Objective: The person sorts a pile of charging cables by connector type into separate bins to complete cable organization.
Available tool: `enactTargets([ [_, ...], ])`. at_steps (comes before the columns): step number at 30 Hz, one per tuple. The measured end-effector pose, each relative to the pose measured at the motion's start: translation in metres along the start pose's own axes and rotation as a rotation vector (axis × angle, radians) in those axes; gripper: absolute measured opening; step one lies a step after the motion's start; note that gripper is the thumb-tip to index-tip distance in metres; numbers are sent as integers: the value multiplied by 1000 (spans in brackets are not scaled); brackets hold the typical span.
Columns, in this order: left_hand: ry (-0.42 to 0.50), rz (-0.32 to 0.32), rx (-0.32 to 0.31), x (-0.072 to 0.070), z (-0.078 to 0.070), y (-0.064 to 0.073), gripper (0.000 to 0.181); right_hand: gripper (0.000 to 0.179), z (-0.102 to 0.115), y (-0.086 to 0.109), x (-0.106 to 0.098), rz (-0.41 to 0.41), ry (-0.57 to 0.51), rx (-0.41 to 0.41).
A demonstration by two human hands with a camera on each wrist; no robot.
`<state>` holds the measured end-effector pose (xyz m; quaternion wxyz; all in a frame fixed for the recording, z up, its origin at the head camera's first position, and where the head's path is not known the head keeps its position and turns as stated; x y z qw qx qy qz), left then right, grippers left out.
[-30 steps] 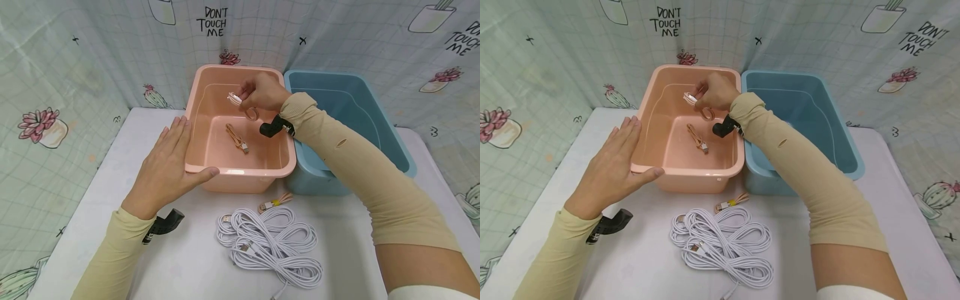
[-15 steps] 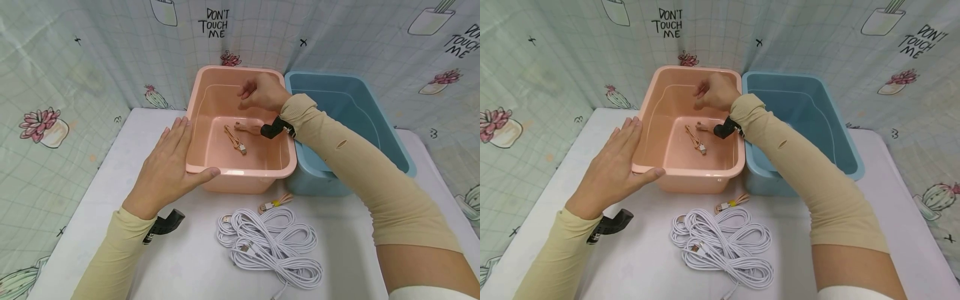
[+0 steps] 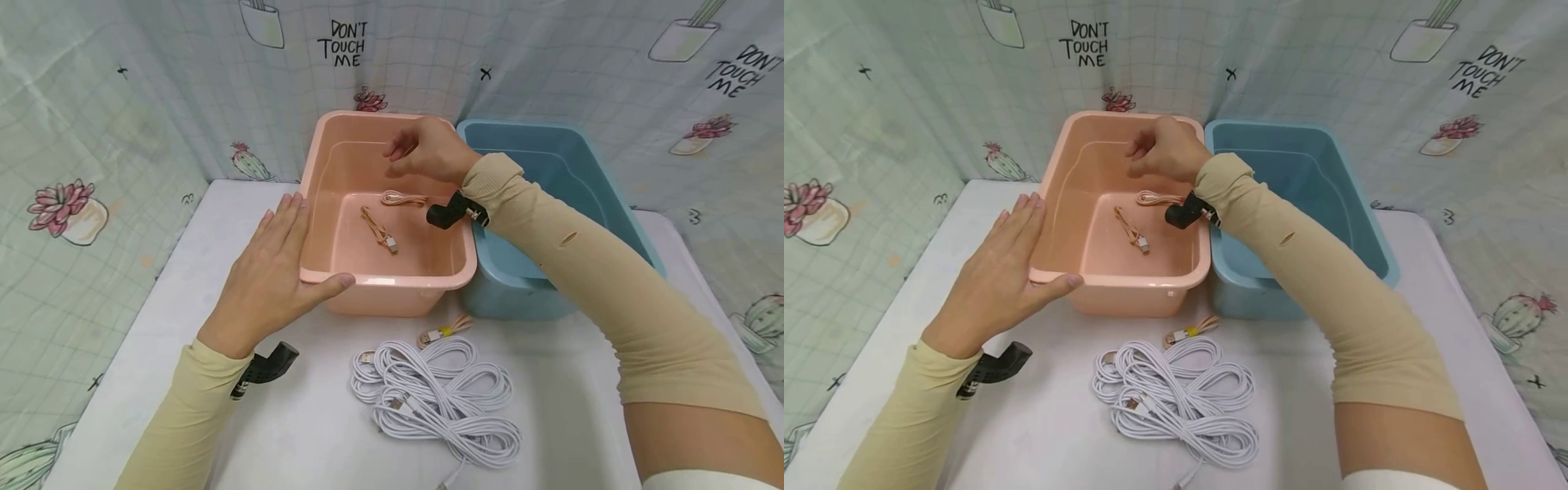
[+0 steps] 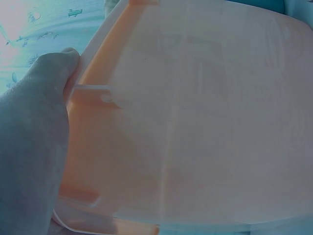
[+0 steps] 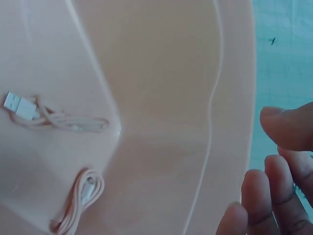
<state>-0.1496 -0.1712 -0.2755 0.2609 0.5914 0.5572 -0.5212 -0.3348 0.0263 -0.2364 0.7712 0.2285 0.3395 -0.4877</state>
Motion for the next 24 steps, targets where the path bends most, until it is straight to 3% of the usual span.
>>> enactTargets([
  [9,1,-10,-1,0,0,-1,115,27,22,21,1,27,-58,-96],
  [24,19,15,-2,0,-2,0,113,22,58,73,6,92,-201,-257],
])
Point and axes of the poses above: each hand's wrist, its own y-axis away from the middle knuckle, its own x-axis out of the palm, z = x × y, the point moved 7 cm from there along -y, towards the middle knuckle, and after that the axes turned 2 degrees about -z, right-handed, at the moved point
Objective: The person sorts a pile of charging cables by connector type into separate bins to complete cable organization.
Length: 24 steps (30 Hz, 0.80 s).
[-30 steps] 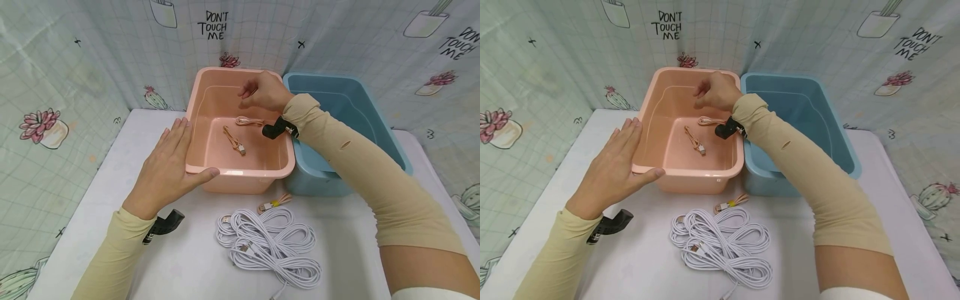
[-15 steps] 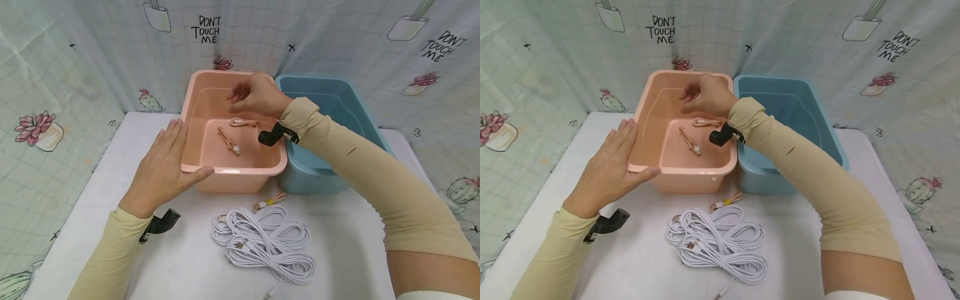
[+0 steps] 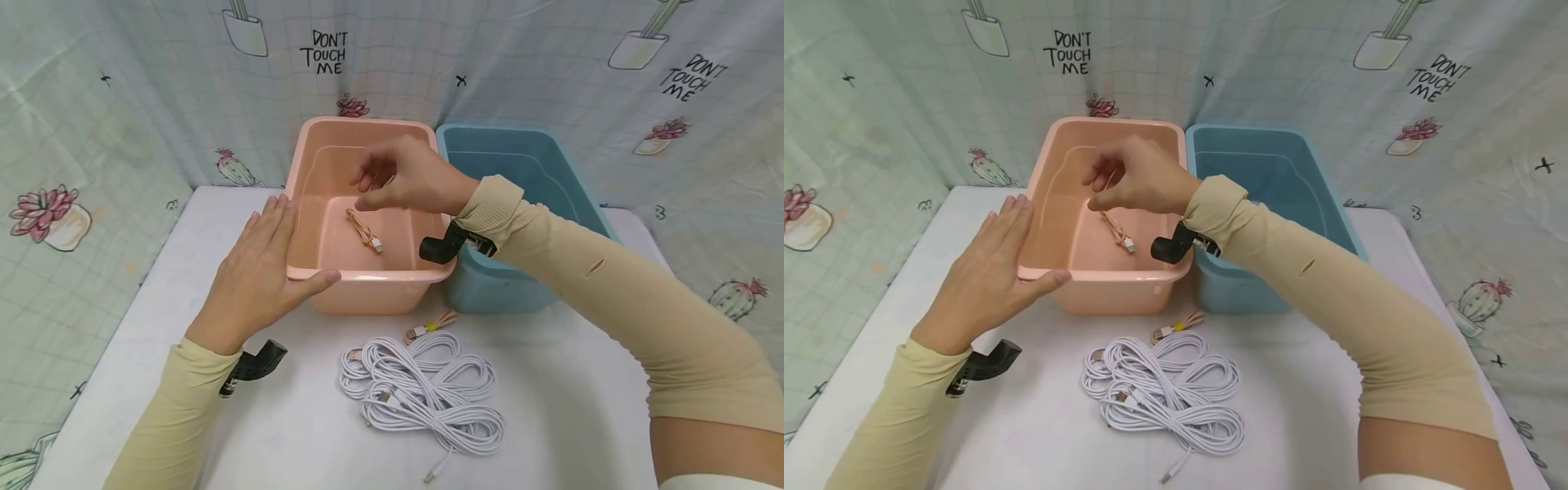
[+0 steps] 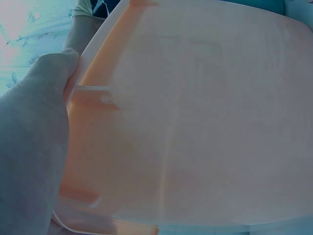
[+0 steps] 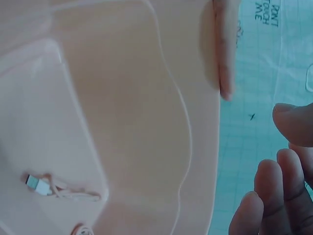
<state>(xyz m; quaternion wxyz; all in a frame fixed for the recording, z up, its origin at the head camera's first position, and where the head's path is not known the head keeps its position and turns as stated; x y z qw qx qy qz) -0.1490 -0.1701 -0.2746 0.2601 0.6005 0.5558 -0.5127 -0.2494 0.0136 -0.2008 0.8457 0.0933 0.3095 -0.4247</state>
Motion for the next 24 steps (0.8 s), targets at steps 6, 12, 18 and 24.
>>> enactTargets([
  [6,1,-4,3,0,1,-1,112,21,10,17,1,22,8,-54],
  [12,6,-6,8,0,0,-1,111,18,20,35,3,33,-11,-79],
  [18,5,-8,9,0,-1,-1,111,18,22,50,5,59,-50,-83],
  [24,2,-4,3,1,0,-1,112,19,29,68,6,62,-61,-121],
])
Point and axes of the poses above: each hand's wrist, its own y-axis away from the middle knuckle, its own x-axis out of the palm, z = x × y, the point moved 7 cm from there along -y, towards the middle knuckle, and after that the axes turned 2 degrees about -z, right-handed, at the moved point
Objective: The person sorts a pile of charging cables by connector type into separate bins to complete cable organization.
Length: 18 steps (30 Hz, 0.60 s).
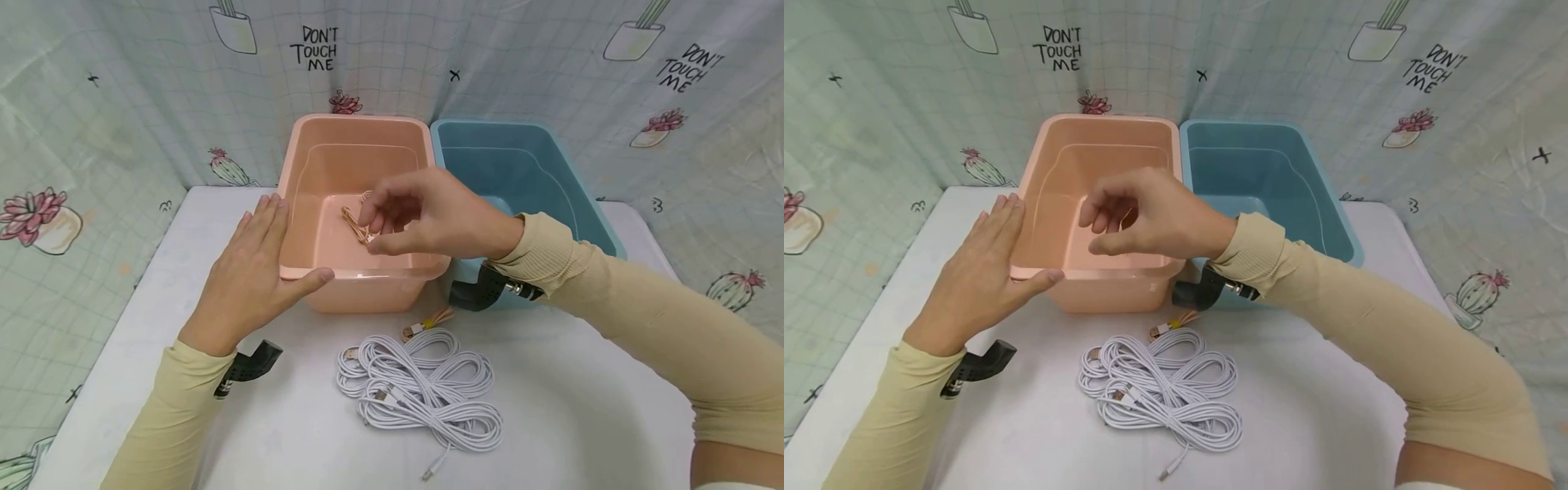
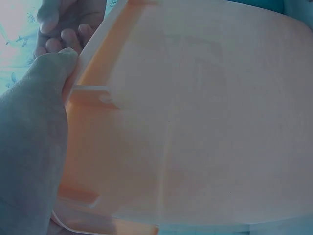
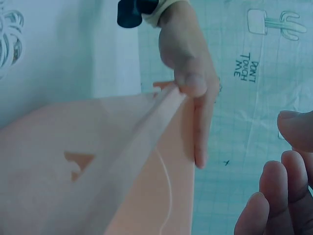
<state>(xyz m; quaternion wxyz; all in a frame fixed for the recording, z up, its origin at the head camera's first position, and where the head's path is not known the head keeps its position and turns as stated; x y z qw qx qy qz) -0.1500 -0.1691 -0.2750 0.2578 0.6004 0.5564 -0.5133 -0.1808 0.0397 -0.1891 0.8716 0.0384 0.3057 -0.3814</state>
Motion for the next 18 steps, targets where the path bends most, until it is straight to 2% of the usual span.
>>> enactTargets([
  [9,-6,-11,-1,0,-1,0,112,17,12,27,7,19,-15,-40],
  [18,-8,-6,0,-1,-2,0,112,17,18,49,15,29,40,-142],
])
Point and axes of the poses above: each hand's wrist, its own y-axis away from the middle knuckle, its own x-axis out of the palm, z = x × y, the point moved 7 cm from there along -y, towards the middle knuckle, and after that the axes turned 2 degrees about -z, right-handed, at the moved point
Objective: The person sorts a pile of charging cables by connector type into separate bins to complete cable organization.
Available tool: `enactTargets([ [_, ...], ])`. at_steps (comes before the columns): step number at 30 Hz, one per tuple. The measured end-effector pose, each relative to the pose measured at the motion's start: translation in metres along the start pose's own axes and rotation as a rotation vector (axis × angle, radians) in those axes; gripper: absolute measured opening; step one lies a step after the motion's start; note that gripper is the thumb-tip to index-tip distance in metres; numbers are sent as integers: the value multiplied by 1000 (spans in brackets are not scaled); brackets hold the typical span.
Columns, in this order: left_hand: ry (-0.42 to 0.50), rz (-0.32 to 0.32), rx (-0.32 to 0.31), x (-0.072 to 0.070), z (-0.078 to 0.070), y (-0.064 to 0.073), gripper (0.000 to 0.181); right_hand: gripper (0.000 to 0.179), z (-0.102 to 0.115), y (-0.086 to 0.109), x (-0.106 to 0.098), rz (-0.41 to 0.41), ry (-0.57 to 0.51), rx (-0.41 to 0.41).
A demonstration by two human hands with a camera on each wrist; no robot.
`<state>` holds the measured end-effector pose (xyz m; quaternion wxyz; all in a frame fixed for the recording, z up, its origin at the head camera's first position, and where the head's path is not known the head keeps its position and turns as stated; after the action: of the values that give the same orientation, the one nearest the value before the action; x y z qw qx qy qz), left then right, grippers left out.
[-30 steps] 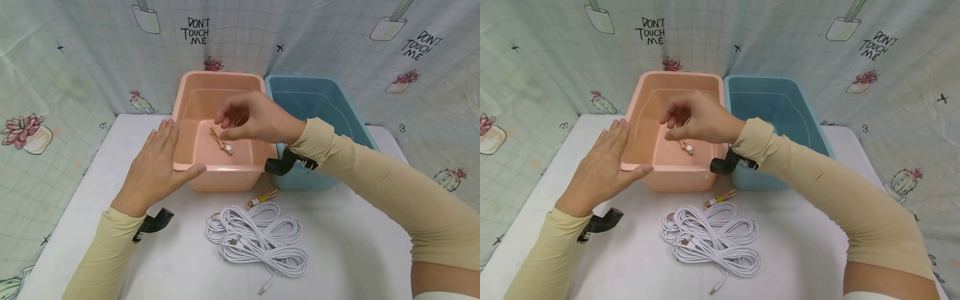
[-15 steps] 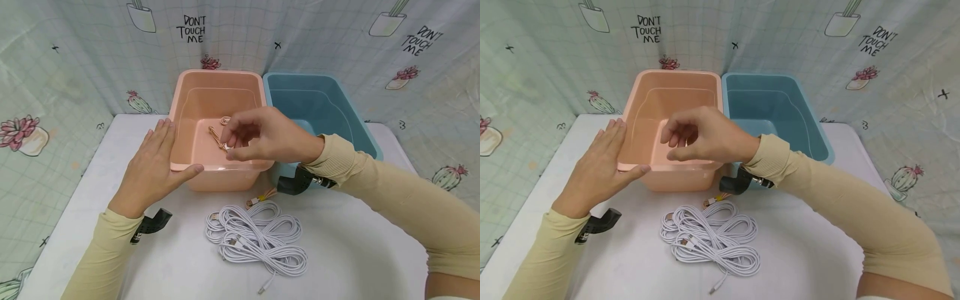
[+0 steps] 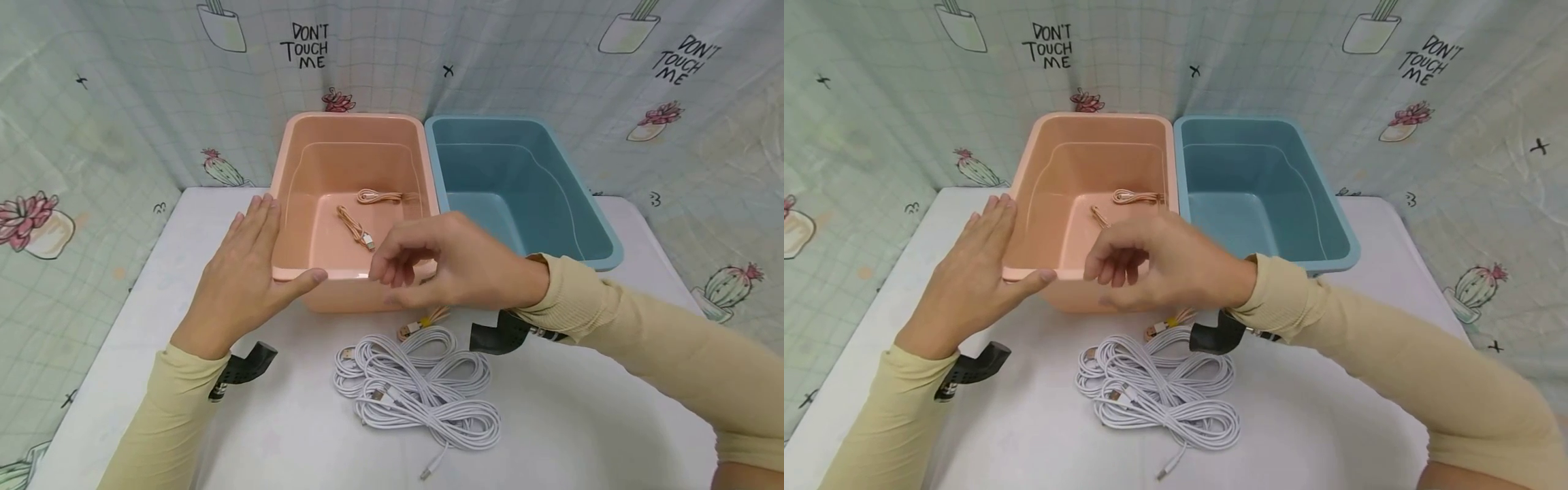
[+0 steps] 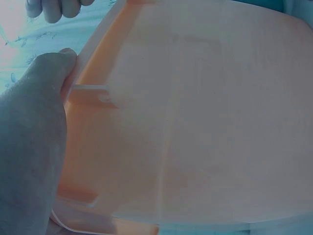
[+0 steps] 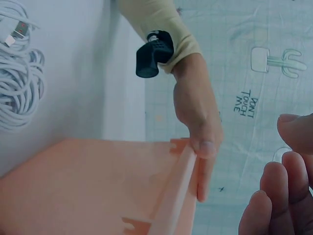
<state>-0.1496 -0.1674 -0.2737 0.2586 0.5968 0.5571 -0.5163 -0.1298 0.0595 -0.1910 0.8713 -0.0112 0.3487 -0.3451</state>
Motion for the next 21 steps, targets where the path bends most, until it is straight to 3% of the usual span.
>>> enactTargets([
  [4,-4,-4,4,0,0,0,112,18,-2,10,6,9,11,-22],
  [12,-2,-4,2,-1,1,0,112,18,-7,27,18,20,80,-157],
  [21,-6,0,3,-1,0,-1,113,19,-23,45,32,69,121,-128],
])
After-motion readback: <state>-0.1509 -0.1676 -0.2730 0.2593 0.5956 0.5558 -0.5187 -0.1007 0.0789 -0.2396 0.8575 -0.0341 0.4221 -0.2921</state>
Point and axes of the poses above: each hand's wrist, its own y-axis away from the middle knuckle, its own x-axis out of the palm, z = x × y, the point moved 7 cm from there along -y, towards the middle knuckle, and after that the axes turned 2 degrees about -z, right-handed, at the moved point
